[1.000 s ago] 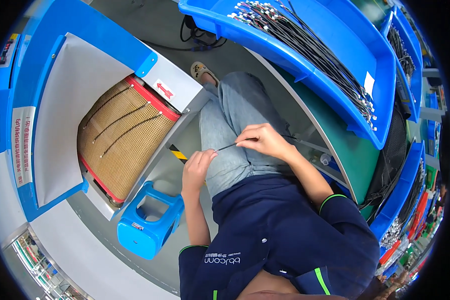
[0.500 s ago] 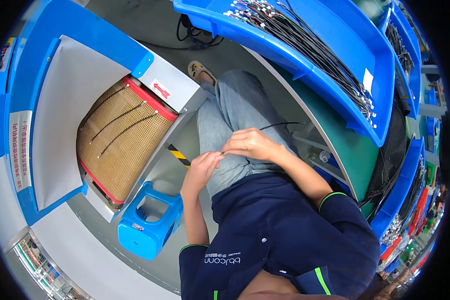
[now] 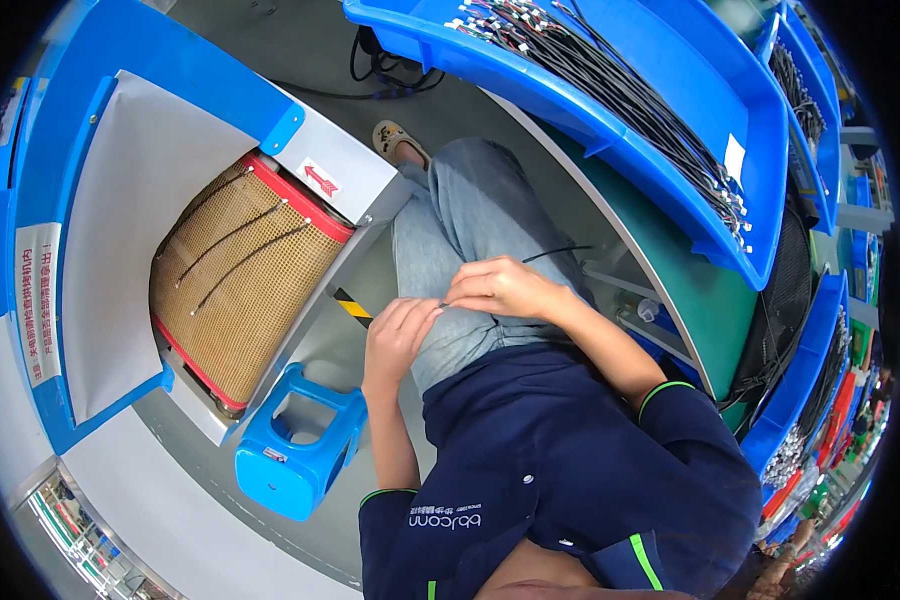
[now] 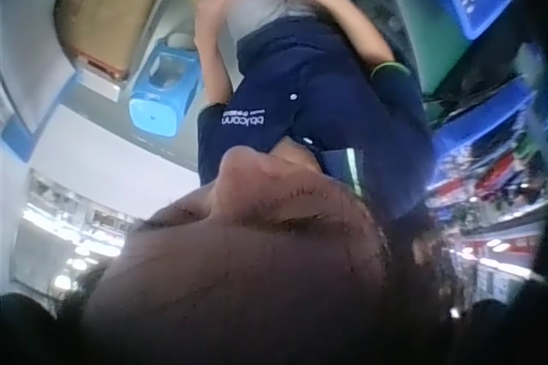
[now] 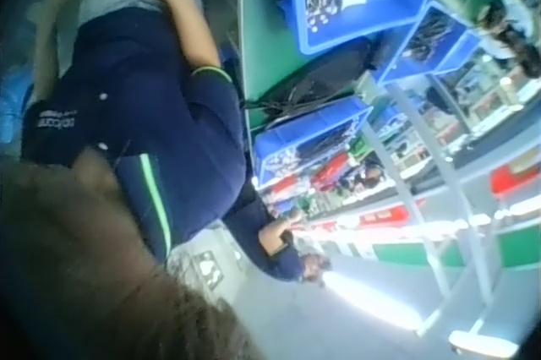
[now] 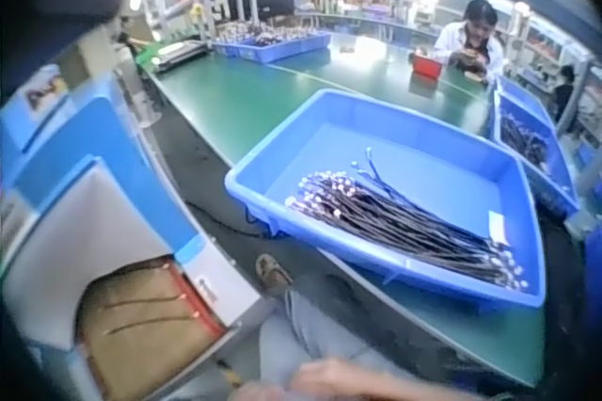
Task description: The person assembles small electronic cable components by hand at a factory workstation, working with black wires, white connectors, and heat-shrink tubing.
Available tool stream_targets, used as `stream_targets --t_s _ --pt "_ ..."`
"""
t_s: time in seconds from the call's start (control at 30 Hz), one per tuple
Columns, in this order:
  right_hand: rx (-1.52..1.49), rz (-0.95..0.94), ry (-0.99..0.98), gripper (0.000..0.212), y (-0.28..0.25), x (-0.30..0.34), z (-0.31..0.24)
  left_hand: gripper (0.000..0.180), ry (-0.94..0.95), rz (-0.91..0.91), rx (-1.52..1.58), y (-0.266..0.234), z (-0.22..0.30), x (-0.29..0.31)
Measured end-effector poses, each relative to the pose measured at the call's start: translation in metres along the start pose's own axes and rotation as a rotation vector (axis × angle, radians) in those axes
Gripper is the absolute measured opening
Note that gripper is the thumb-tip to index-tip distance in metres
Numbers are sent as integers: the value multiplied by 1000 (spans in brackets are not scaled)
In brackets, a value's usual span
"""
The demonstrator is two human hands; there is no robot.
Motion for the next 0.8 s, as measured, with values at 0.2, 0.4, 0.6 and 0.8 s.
stream_targets --t_s 0.2,0.4,0.6,0.8 --pt "-62 13 122 11 -2 2 2 18 66 97 -23 2 10 2" --pt "-67 41 99 11 -7 7 -4 20 13 120 18 7 12 3" --pt "-88 61 181 11 -13 15 8 20 39 177 3 8 12 2" --pt "-118 42 193 13 -16 16 10 20 58 179 -12 10 11 -2"
Point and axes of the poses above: each hand's wrist, its own x-axis away from the middle knuckle, its own y-axis out of the palm, z = x × y, the point moved 5 cm from there along -x, towards the middle knuckle, and after that the axes turned 7 degrees about x, right-handed, at the moved point
